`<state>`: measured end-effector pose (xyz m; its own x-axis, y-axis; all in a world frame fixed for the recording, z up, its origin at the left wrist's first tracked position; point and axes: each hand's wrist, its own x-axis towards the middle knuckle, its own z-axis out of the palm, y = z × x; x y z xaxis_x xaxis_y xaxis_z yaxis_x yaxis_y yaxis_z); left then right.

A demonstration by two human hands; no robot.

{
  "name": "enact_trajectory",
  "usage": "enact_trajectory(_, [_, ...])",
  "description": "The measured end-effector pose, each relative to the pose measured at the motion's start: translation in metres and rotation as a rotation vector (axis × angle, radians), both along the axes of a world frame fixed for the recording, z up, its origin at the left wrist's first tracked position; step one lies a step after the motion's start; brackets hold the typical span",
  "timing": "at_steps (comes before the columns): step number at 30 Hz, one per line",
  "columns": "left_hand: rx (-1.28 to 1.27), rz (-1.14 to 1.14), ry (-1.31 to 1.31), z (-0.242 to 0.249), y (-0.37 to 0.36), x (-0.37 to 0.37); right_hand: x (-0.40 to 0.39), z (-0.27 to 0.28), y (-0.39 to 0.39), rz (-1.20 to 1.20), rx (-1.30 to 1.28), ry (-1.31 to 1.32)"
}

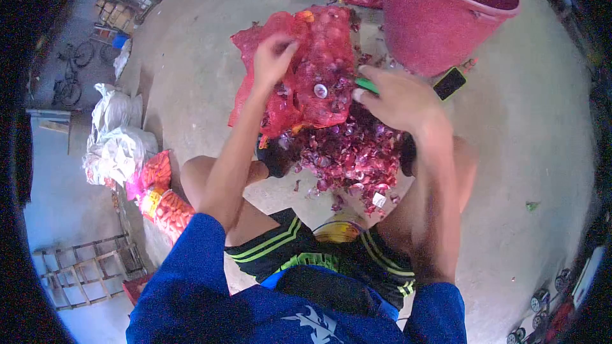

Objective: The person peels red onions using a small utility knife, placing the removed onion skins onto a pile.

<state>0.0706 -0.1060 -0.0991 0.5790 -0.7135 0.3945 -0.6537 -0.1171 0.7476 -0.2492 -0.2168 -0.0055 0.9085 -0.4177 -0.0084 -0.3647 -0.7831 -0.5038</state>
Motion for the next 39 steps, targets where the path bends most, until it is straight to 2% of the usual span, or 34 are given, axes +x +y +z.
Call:
enact_trajectory(1, [-0.087,0.207,-0.040,-0.047,0.024,0.013,-0.004,-0.001,-0.004,-0.020,-0.022,-0.033])
enact_trajectory(3, [0.069,0.517,0.010,-0.109,0.070,0.031,-0.010,0.010,-0.007,-0.040,0.040,0.023])
enact_trajectory(4, [0.078,0.530,0.013,-0.136,0.080,0.038,-0.010,0.014,-0.009,-0.055,0.084,0.085])
enact_trajectory(6, [0.340,0.366,-0.232,-0.172,0.093,0.049,-0.005,0.017,-0.009,-0.055,0.093,0.084])
enact_trajectory(7, [0.342,0.372,-0.228,-0.175,0.088,0.052,-0.003,0.018,-0.009,-0.072,0.089,0.078])
enact_trajectory(9, [0.619,0.246,-0.408,-0.182,0.069,0.061,0.003,0.025,-0.007,-0.086,0.078,0.077])
enact_trajectory(10, [0.885,0.126,-0.294,-0.193,0.060,0.081,0.006,0.024,-0.006,-0.104,0.071,0.071])
enact_trajectory(13, [0.891,0.150,-0.302,-0.215,0.020,0.113,0.012,0.014,-0.008,-0.044,0.004,-0.032])
enact_trajectory(14, [0.875,0.173,-0.310,-0.216,0.006,0.120,0.015,0.017,-0.009,-0.045,0.004,-0.028])
enact_trajectory(16, [0.869,0.200,-0.307,-0.214,-0.022,0.133,0.021,0.027,-0.012,-0.071,0.196,0.097])
enact_trajectory(19, [0.913,0.197,-0.271,-0.209,-0.038,0.139,0.022,0.021,-0.013,-0.110,0.138,0.094])
enact_trajectory(23, [1.038,0.097,-0.174,-0.190,-0.012,0.118,0.020,0.023,-0.013,-0.086,0.090,0.025])
enact_trajectory(24, [1.057,0.053,-0.122,-0.178,0.003,0.107,0.022,0.027,-0.013,-0.064,0.098,0.102])
enact_trajectory(26, [1.065,-0.049,0.002,-0.144,0.038,0.084,0.018,0.029,-0.012,-0.043,0.104,0.171])
enact_trajectory(28, [0.982,-0.183,0.096,-0.092,0.071,0.066,0.011,0.020,-0.004,0.022,0.027,-0.004])
enact_trajectory(30, [0.838,-0.389,0.165,-0.042,0.087,0.056,0.013,0.021,0.000,0.046,0.030,-0.002])
enact_trajectory(31, [0.682,-0.601,0.239,-0.012,0.091,0.048,0.014,0.022,0.002,0.065,0.029,0.011])
enact_trajectory(32, [0.679,-0.606,0.225,0.022,0.094,0.029,0.016,0.023,0.007,0.057,0.021,0.001])
enact_trajectory(34, [0.256,-0.365,0.936,0.085,0.104,-0.013,0.028,0.027,0.020,0.020,0.070,-0.233])
enact_trajectory(35, [0.255,-0.374,0.917,0.095,0.108,-0.023,0.031,0.034,0.028,0.012,0.060,-0.249])
enact_trajectory(37, [-0.132,-0.436,1.021,0.107,0.115,-0.042,0.038,0.046,0.043,0.064,0.068,-0.316])
enact_trajectory(39, [-0.231,-0.424,1.061,0.109,0.116,-0.058,0.046,0.046,0.055,0.095,0.119,-0.344])
